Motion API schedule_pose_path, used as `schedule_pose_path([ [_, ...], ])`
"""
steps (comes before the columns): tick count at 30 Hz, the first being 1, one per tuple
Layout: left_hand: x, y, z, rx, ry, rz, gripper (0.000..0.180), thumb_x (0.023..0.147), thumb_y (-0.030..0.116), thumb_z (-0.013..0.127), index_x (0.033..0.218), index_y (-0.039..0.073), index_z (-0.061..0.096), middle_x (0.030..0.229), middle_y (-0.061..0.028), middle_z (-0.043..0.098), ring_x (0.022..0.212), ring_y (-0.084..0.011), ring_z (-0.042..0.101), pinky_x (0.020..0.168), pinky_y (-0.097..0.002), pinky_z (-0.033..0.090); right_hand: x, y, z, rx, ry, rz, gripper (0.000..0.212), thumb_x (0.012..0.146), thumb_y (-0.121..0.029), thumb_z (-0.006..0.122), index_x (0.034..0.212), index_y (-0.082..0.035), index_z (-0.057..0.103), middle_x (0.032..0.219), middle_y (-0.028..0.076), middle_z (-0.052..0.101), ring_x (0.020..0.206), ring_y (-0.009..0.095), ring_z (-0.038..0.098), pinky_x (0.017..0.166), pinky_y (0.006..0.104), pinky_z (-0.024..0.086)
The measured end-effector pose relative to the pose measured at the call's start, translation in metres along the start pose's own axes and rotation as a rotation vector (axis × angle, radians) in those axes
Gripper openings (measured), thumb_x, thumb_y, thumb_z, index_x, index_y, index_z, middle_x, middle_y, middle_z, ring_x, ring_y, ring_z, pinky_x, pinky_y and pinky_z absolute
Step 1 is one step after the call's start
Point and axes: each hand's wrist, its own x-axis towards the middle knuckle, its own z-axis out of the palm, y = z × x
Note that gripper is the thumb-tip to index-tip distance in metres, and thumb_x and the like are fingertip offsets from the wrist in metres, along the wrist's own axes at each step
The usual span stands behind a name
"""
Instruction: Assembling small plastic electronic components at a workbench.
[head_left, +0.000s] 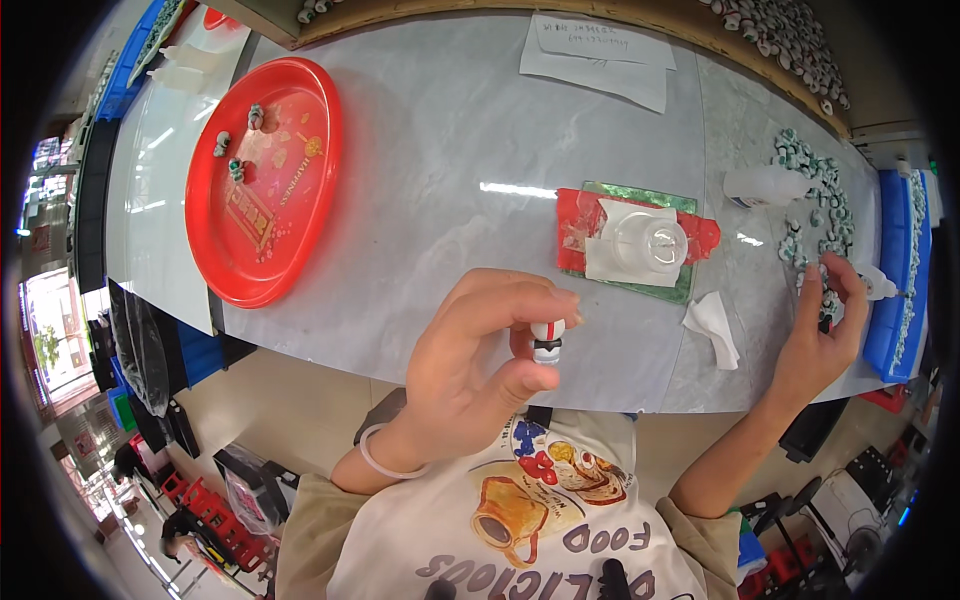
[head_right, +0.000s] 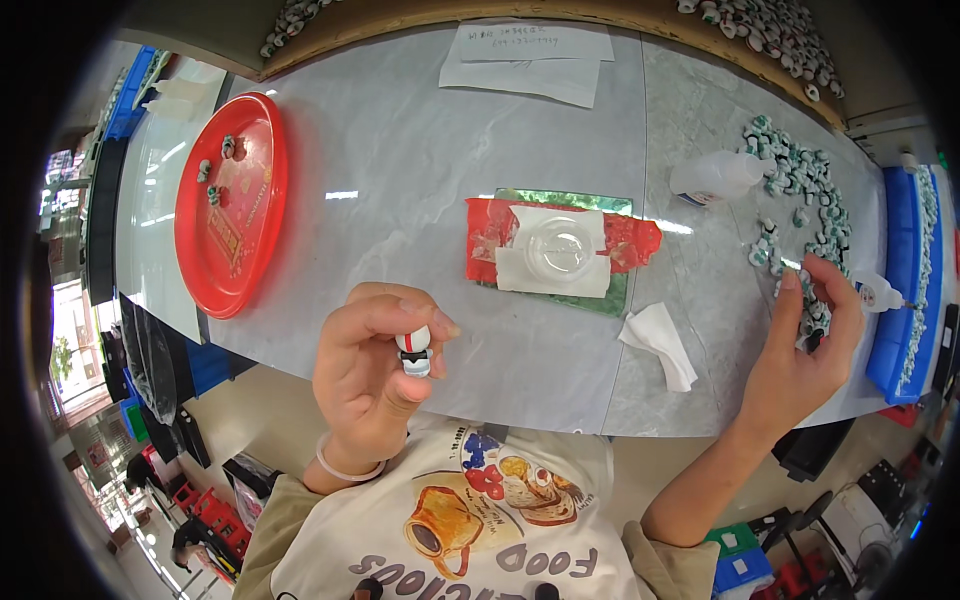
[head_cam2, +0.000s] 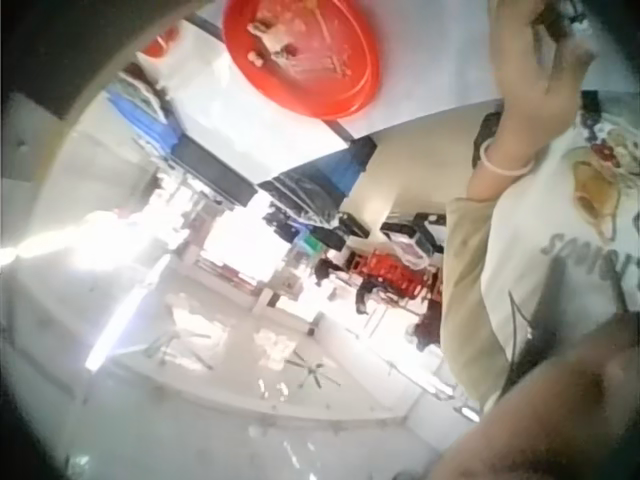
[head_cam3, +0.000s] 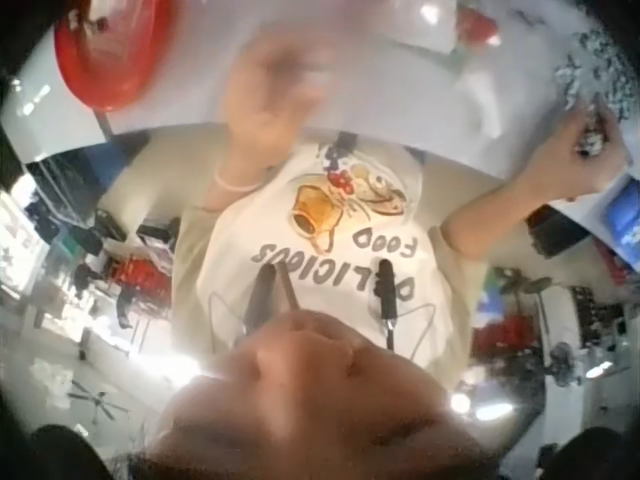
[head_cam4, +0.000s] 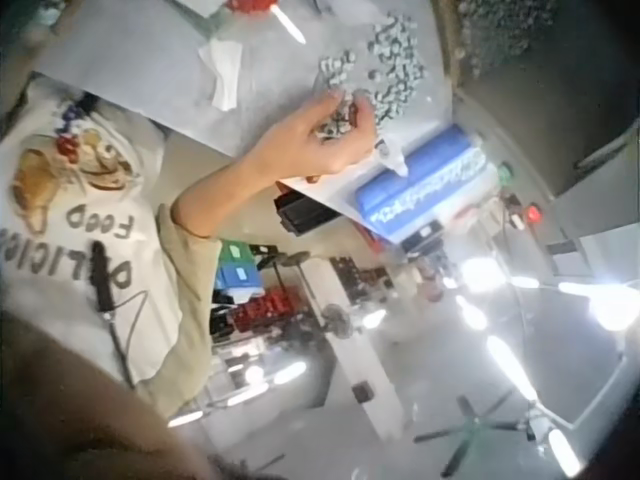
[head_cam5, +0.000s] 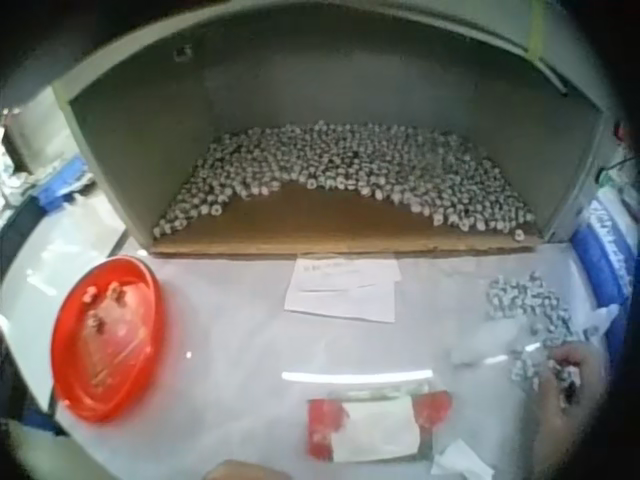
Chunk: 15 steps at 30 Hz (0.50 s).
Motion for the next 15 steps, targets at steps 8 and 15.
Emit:
schedule_pose_path([
  [8,0.0026,0.0005,-0.0043,0.144,-0.090,0.012,0.041,0.088,0.031,0.059,0.112,0.000,0.045,0.098,-0.0155,0.052,0.071,-0.0139,0.051,0.062,-0.0251,0.045,0.0005,-0.0002,-0.0005,0.022,-0.010,0.030,0.014,0.081,-0.006,0.063,0.095,-0.002,0.063,0.092,0.004,0.063,0.086,0.016,0.055,0.080,0.0276,0.042],
  [15,0.0014,0.0015,-0.0032,0.112,-0.048,0.010,0.037,0.090,0.028,0.057,0.112,-0.001,0.051,0.098,-0.0130,0.056,0.081,-0.0169,0.052,0.063,-0.0258,0.045,0.0025,-0.0022,-0.0023,0.012,-0.016,-0.059,0.012,0.083,-0.004,0.060,0.095,0.000,0.063,0.093,0.008,0.064,0.090,0.021,0.056,0.083,0.0303,0.042],
])
